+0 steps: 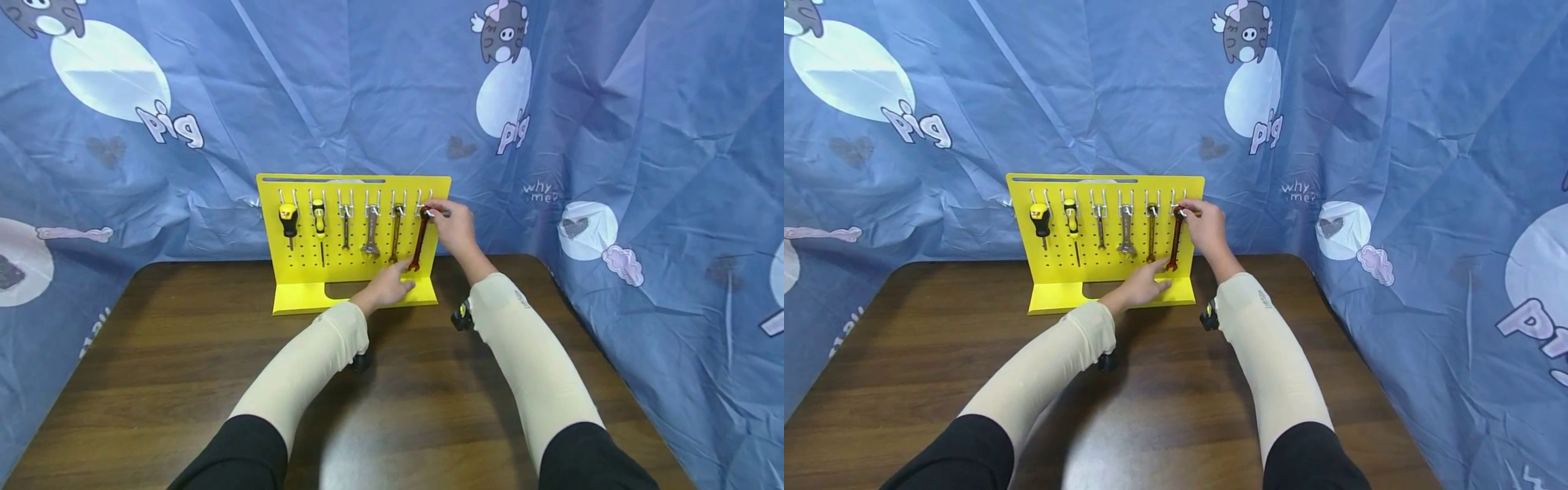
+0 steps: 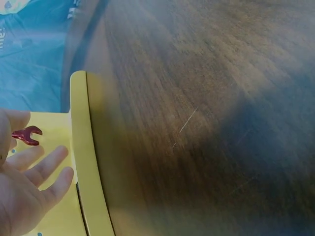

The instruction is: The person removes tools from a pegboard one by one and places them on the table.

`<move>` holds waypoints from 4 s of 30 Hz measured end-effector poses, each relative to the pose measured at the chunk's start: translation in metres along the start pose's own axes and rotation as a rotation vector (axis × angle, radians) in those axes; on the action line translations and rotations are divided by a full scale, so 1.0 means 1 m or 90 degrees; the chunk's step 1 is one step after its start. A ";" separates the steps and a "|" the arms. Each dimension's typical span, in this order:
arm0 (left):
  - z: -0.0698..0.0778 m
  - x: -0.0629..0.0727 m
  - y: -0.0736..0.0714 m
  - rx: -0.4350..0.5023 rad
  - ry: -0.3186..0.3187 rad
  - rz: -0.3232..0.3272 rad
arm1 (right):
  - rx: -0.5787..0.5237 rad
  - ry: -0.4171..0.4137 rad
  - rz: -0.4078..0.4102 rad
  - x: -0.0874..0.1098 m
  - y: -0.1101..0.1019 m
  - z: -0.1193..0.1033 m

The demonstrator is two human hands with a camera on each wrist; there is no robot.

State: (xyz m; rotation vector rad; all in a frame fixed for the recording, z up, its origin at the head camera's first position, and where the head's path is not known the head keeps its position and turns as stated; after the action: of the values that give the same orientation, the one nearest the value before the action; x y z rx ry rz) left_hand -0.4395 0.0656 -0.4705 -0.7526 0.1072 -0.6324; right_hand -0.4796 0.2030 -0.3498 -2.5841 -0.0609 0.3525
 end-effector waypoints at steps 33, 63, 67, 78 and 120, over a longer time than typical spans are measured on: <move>0.007 0.005 -0.001 -0.038 0.014 0.127 | -0.062 -0.002 -0.002 0.008 -0.006 -0.001; 0.032 0.029 0.013 -0.022 0.073 0.121 | -0.068 -0.002 -0.017 0.021 -0.013 -0.009; 0.035 0.031 0.019 -0.006 0.095 0.112 | -0.092 0.000 -0.034 0.024 -0.013 -0.007; 0.035 0.049 0.041 0.039 0.103 0.069 | -0.129 0.010 -0.091 0.040 -0.003 0.006; 0.032 0.107 0.124 0.021 -0.047 -0.036 | -0.167 0.315 -0.275 0.107 0.059 0.114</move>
State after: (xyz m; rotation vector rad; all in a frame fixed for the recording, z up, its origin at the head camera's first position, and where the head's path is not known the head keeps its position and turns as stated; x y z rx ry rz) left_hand -0.2809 0.0930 -0.5159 -0.7483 0.0072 -0.6579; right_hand -0.4072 0.2213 -0.4996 -2.7390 -0.5041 -0.4801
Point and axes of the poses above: each hand's wrist, its own x-axis away from the middle knuckle, its own y-axis out of the palm, z = x × y, the point moved 7 cm from there along -x, towards the middle knuckle, and after that the axes turned 11 degrees about -z, right-handed, at the moved point
